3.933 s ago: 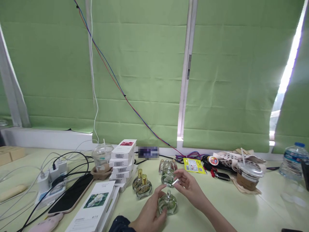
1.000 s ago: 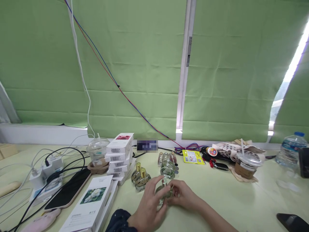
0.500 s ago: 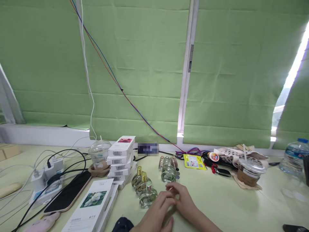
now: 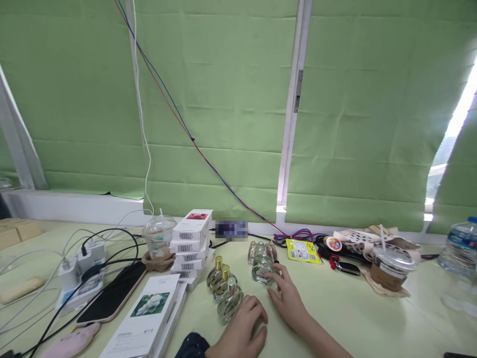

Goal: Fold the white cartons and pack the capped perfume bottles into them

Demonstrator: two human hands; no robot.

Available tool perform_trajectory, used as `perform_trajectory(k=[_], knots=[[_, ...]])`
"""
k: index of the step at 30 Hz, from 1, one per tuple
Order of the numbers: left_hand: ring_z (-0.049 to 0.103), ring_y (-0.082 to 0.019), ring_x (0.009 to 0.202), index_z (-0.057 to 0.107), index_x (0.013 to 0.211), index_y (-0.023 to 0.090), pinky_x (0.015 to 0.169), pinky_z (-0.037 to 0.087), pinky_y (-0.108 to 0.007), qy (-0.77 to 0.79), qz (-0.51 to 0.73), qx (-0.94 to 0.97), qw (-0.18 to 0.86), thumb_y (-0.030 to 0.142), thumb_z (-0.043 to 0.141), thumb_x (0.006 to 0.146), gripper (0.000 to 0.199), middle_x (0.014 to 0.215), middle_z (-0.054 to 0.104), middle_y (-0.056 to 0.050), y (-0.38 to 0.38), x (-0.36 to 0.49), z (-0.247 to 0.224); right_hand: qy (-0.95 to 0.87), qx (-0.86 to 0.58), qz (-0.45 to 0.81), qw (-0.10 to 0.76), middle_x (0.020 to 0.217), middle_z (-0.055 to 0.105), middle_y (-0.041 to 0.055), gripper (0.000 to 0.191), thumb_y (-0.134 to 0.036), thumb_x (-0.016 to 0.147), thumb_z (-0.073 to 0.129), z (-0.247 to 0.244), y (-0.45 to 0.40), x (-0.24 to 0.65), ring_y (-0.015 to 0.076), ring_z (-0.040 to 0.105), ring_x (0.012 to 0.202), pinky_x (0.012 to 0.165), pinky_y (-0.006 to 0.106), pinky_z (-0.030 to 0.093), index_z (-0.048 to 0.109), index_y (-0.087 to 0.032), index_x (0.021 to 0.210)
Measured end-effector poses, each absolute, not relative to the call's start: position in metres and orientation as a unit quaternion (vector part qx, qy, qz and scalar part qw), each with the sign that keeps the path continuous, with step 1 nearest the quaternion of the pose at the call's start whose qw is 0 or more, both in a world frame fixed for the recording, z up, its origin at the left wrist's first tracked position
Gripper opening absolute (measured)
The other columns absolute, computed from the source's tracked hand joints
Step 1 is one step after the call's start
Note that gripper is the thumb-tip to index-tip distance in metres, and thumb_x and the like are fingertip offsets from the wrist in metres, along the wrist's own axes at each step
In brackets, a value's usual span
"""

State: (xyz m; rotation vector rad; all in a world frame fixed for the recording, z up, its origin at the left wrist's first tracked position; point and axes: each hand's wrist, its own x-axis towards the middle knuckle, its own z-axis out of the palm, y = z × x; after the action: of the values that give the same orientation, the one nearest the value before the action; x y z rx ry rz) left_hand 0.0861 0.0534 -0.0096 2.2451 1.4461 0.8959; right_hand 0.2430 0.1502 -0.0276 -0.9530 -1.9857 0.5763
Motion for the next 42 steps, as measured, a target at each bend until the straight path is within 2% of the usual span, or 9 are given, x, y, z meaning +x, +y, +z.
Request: perform_trajectory(k=[13, 17, 20, 23, 27, 32, 35, 37, 42], knots=[[0.062, -0.021, 0.081, 0.057, 0.080, 0.020, 0.077, 0.050, -0.034, 0.551, 0.392, 0.724, 0.139, 0.005, 0.044, 0.081, 0.020, 0.084, 0.062, -0.005, 0.060, 0.080, -0.011, -0.831, -0.399, 0.236, 0.308, 0.133, 0.045, 0.0112, 0.045, -0.008, 0.076, 0.051, -0.019, 0.146, 0.243, 0.0267, 0.059, 0.114, 0.095, 0.038, 0.048, 0.064, -0.024, 0.116], [0.060, -0.023, 0.104, 0.052, 0.114, 0.020, 0.092, 0.050, -0.039, 0.540, 0.416, 0.720, 0.128, 0.003, 0.046, 0.079, 0.039, 0.112, 0.059, -0.010, 0.061, 0.075, -0.016, -0.836, -0.390, 0.234, 0.307, 0.127, 0.051, 0.0105, 0.035, -0.012, 0.079, 0.053, -0.015, 0.145, 0.244, 0.0242, 0.062, 0.106, 0.093, 0.035, 0.048, 0.069, -0.024, 0.108], [0.040, -0.029, 0.134, 0.036, 0.137, 0.021, 0.109, 0.037, -0.048, 0.518, 0.420, 0.737, 0.111, 0.003, 0.050, 0.077, 0.064, 0.143, 0.040, -0.015, 0.062, 0.072, -0.024, -0.835, -0.379, 0.231, 0.325, 0.117, 0.057, 0.0091, 0.019, -0.019, 0.080, 0.059, -0.012, 0.145, 0.247, 0.0213, 0.065, 0.091, 0.082, 0.032, 0.050, 0.072, -0.023, 0.093], [0.023, -0.031, 0.144, 0.026, 0.145, 0.023, 0.114, 0.029, -0.052, 0.508, 0.408, 0.752, 0.101, 0.004, 0.051, 0.079, 0.073, 0.155, 0.021, -0.016, 0.064, 0.071, -0.031, -0.835, -0.354, 0.244, 0.343, 0.110, 0.060, 0.0084, 0.009, -0.024, 0.079, 0.063, -0.008, 0.143, 0.252, 0.0181, 0.063, 0.080, 0.074, 0.029, 0.050, 0.071, -0.021, 0.079], [0.015, -0.030, 0.146, 0.017, 0.147, 0.026, 0.115, 0.024, -0.055, 0.511, 0.384, 0.762, 0.105, 0.003, 0.047, 0.082, 0.075, 0.159, 0.009, -0.014, 0.066, 0.069, -0.037, -0.839, -0.309, 0.255, 0.367, 0.097, 0.063, 0.0075, 0.025, -0.031, 0.084, 0.059, -0.003, 0.140, 0.256, 0.0191, 0.063, 0.085, 0.076, 0.029, 0.048, 0.060, -0.019, 0.062], [0.019, -0.029, 0.145, 0.020, 0.147, 0.026, 0.116, 0.023, -0.053, 0.501, 0.390, 0.764, 0.110, 0.003, 0.048, 0.082, 0.074, 0.158, 0.021, -0.013, 0.069, 0.066, -0.043, -0.805, -0.367, 0.202, 0.420, 0.070, 0.055, 0.0016, 0.025, -0.028, 0.090, 0.044, -0.008, 0.148, 0.257, 0.0174, 0.055, 0.065, 0.064, 0.028, 0.044, 0.049, -0.022, 0.066], [0.024, -0.028, 0.144, 0.016, 0.147, 0.025, 0.116, 0.024, -0.051, 0.486, 0.391, 0.775, 0.104, 0.003, 0.047, 0.083, 0.075, 0.155, 0.028, -0.013, 0.072, 0.065, -0.046, -0.777, -0.409, 0.197, 0.436, 0.083, 0.054, 0.0035, 0.010, -0.019, 0.085, 0.044, -0.018, 0.157, 0.258, 0.0167, 0.054, 0.062, 0.064, 0.030, 0.044, 0.054, -0.020, 0.085], [0.026, -0.027, 0.143, 0.014, 0.147, 0.025, 0.116, 0.024, -0.051, 0.482, 0.389, 0.778, 0.104, 0.002, 0.046, 0.082, 0.076, 0.154, 0.029, -0.013, 0.073, 0.064, -0.046, -0.771, -0.412, 0.216, 0.435, 0.091, 0.053, 0.0051, 0.017, -0.014, 0.081, 0.045, -0.024, 0.162, 0.258, 0.0161, 0.054, 0.062, 0.068, 0.032, 0.045, 0.056, -0.019, 0.093], [0.027, -0.027, 0.143, 0.014, 0.147, 0.025, 0.116, 0.024, -0.051, 0.485, 0.389, 0.776, 0.105, 0.001, 0.045, 0.081, 0.076, 0.153, 0.030, -0.013, 0.073, 0.064, -0.043, -0.756, -0.401, 0.260, 0.448, 0.097, 0.052, 0.0054, 0.019, -0.013, 0.076, 0.048, -0.032, 0.165, 0.255, 0.0155, 0.053, 0.062, 0.070, 0.032, 0.045, 0.060, -0.021, 0.089]])
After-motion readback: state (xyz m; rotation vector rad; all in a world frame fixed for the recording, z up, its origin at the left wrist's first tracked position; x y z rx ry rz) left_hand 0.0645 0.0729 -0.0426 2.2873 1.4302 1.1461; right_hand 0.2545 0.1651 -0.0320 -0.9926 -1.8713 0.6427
